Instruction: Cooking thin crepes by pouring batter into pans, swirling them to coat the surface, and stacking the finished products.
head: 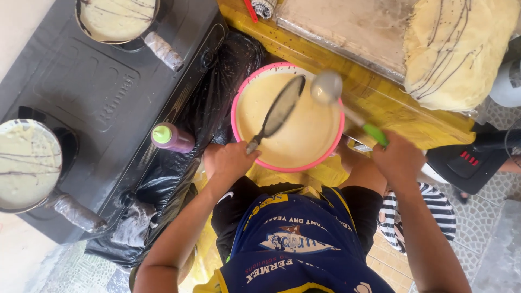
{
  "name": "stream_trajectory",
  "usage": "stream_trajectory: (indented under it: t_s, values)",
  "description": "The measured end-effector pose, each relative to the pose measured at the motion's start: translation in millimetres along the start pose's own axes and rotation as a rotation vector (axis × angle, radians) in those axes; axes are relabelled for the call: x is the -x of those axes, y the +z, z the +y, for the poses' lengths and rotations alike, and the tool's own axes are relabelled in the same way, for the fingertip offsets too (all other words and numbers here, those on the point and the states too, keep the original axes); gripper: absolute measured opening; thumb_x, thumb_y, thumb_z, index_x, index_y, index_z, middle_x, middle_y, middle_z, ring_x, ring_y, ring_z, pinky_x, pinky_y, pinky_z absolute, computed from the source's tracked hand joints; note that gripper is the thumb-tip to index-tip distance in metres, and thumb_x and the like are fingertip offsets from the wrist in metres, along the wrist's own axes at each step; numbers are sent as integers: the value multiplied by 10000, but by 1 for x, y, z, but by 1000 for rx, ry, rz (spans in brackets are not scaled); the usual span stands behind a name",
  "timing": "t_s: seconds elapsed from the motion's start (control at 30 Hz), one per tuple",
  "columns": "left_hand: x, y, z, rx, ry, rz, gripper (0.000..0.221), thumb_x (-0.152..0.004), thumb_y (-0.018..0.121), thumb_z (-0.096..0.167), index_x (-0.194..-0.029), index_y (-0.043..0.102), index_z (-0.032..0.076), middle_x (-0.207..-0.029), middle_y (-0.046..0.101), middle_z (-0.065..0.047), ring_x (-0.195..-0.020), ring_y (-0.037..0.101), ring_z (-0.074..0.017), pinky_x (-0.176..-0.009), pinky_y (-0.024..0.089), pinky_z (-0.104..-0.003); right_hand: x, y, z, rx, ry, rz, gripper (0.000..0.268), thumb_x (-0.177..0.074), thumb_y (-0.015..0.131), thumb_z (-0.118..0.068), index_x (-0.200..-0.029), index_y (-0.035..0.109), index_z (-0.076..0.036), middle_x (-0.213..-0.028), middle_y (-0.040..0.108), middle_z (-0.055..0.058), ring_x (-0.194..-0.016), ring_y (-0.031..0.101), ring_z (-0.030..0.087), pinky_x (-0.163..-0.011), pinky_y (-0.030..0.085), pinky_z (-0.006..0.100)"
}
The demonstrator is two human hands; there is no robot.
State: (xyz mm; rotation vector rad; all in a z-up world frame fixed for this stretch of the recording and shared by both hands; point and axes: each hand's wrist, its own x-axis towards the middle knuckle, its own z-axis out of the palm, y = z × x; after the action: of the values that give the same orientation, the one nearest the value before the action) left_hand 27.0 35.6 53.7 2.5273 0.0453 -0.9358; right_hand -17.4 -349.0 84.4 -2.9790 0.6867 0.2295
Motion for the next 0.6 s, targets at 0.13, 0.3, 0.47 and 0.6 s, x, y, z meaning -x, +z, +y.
stream_trajectory:
  t_s: [0.13,0.3,0.47,0.6]
  values:
    - [-1,16,-31,-512,310,738,456,-901,587,626,-815,610,178,-650,606,-32,-581,666,-265,-556,532,-427,-6,66,11,164,-71,-191,590,-888,466,-453,-1442,629,-330,-1176,764,98,-1080,744,372,-926,544,530]
    - [15,9,-28,-714,516,1187,429,-949,512,587,-725,522,221,-570,419,28,-416,505,-217,-442,426,-404,16,49,-29,255,-165,-337,537,-947,439,-359,-1461,586,-316,-1234,753,111,-1153,718,398,-979,539,550]
    - [-3,28,-38,-681,529,1284,167,-837,519,305,-693,489,227,-576,398,15,-447,478,-222,-464,388,-425,29,32,-46,377,-179,-408,521,-996,320,-293,-1408,635,-352,-1151,795,57,-1077,767,348,-918,538,497]
    - [3,36,-33,-767,398,1285,106,-785,536,292,-699,489,254,-592,436,75,-471,519,-168,-451,379,-348,45,11,-67,423,-166,-425,522,-1013,300,-272,-1379,663,-357,-1143,810,21,-1079,777,293,-917,536,457]
